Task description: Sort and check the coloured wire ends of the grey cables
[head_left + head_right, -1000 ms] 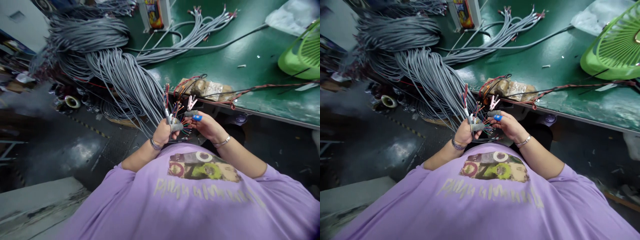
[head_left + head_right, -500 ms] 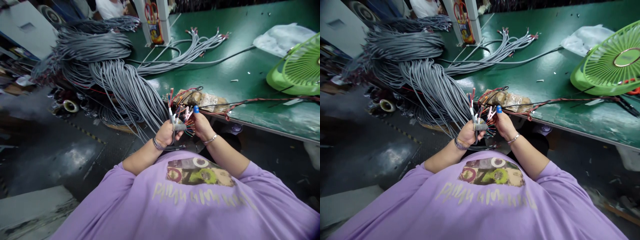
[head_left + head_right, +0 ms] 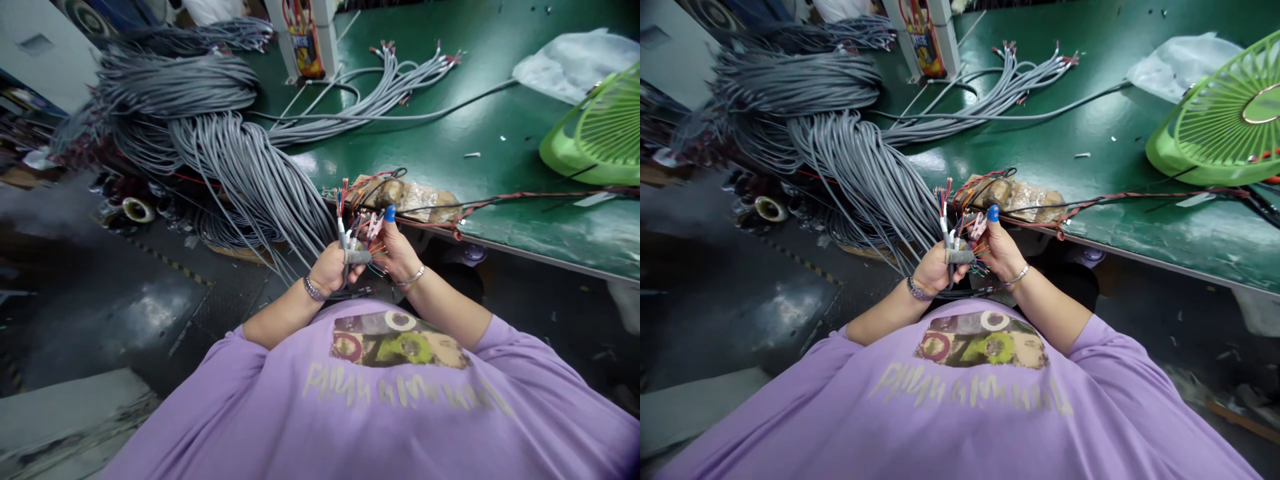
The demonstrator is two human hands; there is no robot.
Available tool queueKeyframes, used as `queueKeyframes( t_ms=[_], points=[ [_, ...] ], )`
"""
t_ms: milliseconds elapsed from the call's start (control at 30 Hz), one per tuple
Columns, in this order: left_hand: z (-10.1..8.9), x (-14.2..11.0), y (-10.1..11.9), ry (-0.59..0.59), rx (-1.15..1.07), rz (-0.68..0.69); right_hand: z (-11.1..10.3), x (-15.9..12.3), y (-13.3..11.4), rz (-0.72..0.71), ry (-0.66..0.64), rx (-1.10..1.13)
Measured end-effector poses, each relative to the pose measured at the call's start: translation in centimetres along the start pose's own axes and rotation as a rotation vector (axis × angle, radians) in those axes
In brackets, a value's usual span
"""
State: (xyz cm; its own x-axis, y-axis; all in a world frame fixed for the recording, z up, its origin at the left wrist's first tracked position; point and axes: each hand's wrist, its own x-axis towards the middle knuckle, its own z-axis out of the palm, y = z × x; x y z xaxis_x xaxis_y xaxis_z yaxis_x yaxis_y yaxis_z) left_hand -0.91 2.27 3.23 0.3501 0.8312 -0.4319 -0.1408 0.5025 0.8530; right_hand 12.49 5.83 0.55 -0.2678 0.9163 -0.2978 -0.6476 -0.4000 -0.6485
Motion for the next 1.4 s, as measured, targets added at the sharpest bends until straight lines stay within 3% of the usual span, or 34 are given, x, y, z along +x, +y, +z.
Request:
queueKeyframes(
  t_ms=[167, 467, 700, 1000, 1400],
  points=[
    [-0.1, 0.2, -0.2, 0.007, 0.009, -0.003, 0.2, 0.1, 0.1, -0.007, 0.026, 0.008],
    [-0.1, -0.6, -0.2, 0.016, 0.013, 0.005, -1.2, -0.4, 0.1, -0.008, -0.066, -0.134],
    [0.3, -1.9, -0.6, 0.092, 0.004, 0.075, -1.8, -1.3, -0.7, 0.036, -0.063, -0.148],
    [0.5, -0.8, -0.6, 0.132, -0.001, 0.112, -1.3, -1.0, -0.5, -0.001, 0.039, -0.118],
    [0.8, -0.3, -0.8, 0.136, 0.035, 0.106, -1.1, -0.6, -0.2, -0.040, 0.015, -0.127]
  ],
)
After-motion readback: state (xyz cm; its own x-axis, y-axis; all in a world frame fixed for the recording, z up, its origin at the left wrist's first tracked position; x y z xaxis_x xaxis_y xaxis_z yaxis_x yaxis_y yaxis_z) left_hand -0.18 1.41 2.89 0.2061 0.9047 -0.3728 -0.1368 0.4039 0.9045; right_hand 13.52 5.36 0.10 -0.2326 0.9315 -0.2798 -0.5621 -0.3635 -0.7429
